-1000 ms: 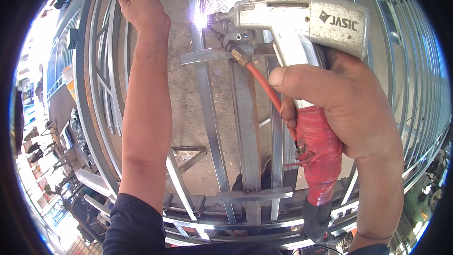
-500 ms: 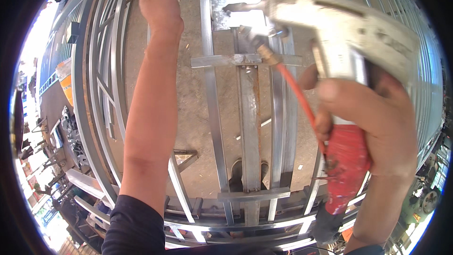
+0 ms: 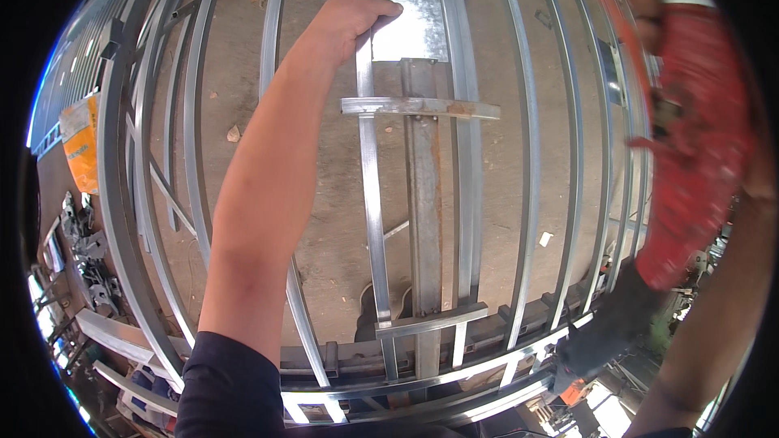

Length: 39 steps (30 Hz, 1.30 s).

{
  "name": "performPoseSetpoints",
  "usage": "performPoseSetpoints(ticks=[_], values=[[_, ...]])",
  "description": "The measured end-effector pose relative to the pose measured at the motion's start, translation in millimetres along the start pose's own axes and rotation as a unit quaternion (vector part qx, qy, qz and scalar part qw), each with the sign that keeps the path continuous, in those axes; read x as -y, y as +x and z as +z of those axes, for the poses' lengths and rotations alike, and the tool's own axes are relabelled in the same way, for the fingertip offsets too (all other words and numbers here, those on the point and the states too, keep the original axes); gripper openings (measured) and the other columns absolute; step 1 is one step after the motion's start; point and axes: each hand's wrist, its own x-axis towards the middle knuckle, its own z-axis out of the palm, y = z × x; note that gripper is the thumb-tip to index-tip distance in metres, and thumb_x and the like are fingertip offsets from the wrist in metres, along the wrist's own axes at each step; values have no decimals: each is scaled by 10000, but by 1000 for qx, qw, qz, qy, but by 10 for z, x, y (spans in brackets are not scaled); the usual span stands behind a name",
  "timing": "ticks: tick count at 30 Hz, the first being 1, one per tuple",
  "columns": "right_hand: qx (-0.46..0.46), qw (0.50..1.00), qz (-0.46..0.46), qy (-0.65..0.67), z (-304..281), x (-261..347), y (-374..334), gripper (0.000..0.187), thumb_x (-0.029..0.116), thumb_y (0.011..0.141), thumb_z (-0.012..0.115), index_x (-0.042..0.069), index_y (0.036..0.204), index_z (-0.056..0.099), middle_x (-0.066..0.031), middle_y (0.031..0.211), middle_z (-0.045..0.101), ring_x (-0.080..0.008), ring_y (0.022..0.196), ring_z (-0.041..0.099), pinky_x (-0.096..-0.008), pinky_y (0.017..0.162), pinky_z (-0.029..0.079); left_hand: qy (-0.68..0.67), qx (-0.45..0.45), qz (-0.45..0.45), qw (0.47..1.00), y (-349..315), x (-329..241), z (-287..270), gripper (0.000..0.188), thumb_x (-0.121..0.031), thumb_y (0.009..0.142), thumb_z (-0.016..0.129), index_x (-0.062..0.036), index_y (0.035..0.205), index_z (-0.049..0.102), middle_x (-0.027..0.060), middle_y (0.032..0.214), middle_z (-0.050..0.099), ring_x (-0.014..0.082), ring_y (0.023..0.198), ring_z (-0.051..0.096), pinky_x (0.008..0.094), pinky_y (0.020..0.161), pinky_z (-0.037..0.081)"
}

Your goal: The person welds metal frame components using a handheld welding gun, creating bright sparks at the joints. They position and tack weld multiple metal bars and plates to assemble a large frame structure in a workshop.

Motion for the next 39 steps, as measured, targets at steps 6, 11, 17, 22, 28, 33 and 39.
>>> performPoseSetpoints(ticks=[6, 11, 17, 22, 28, 33, 39], values=[[-72, 993, 44, -86, 809, -655, 163, 451, 324, 916, 818, 3, 1192, 665, -62, 796, 669, -88, 620, 638, -232, 523, 539, 113, -9, 24, 993, -57, -26, -16, 281, -160, 783, 854, 73, 749, 701, 72, 702, 659, 125, 601, 594, 309, 544, 473], [-60, 989, 104, -88, 1014, -860, 239, 467, 322, 877, 846, -16, 1136, 654, -68, 837, 661, -132, 674, 647, -278, 589, 560, 284, -49, 15, 958, -97, -123, -85, 303, -351, 777, 721, -76, 892, 776, 114, 1066, 766, 301, 993, 717, 379, 860, 563], [-105, 984, 109, -91, 1063, -848, 200, 506, 315, 888, 838, -9, 1205, 612, -81, 807, 644, -128, 614, 634, -271, 543, 549, 491, -233, 369, 754, -438, -183, -110, 293, -330, 896, 674, -109, 1042, 800, 109, 1190, 751, 251, 1188, 667, 433, 1087, 459], [-92, 986, 114, -80, 1071, -910, 236, 480, 325, 854, 857, -27, 1118, 665, -80, 831, 658, -141, 701, 642, -298, 600, 539, 584, 15, 351, 732, -645, -190, 139, 337, -163, 936, 553, -136, 1157, 806, 45, 1301, 736, 226, 1334, 593, 444, 1265, 226], [-84, 985, 131, -78, 1130, -984, 295, 434, 292, 862, 845, -10, 1122, 670, -68, 847, 657, -137, 699, 618, -297, 609, 531, 647, 61, 295, 701, -748, -357, 217, 296, -172, 920, 564, -170, 1082, 811, 24, 1231, 749, 208, 1263, 633, 465, 1267, 254], [-91, 986, 112, -78, 1203, -1025, 343, 396, 253, 882, 822, -6, 1134, 658, -63, 927, 652, -132, 749, 619, -312, 613, 521, 649, 89, 274, 704, -771, -438, 205, 288, -182, 926, 570, -178, 1084, 810, 13, 1180, 763, 214, 1240, 640, 462, 1269, 248], [-101, 985, 107, -93, 1270, -1023, 357, 378, 244, 894, 812, -11, 1130, 662, -57, 903, 653, -130, 732, 620, -306, 600, 516, 538, -40, 315, 780, -661, -349, 101, 290, -232, 980, 546, -112, 1142, 755, 82, 1165, 766, 240, 1220, 666, 447, 1213, 338]])
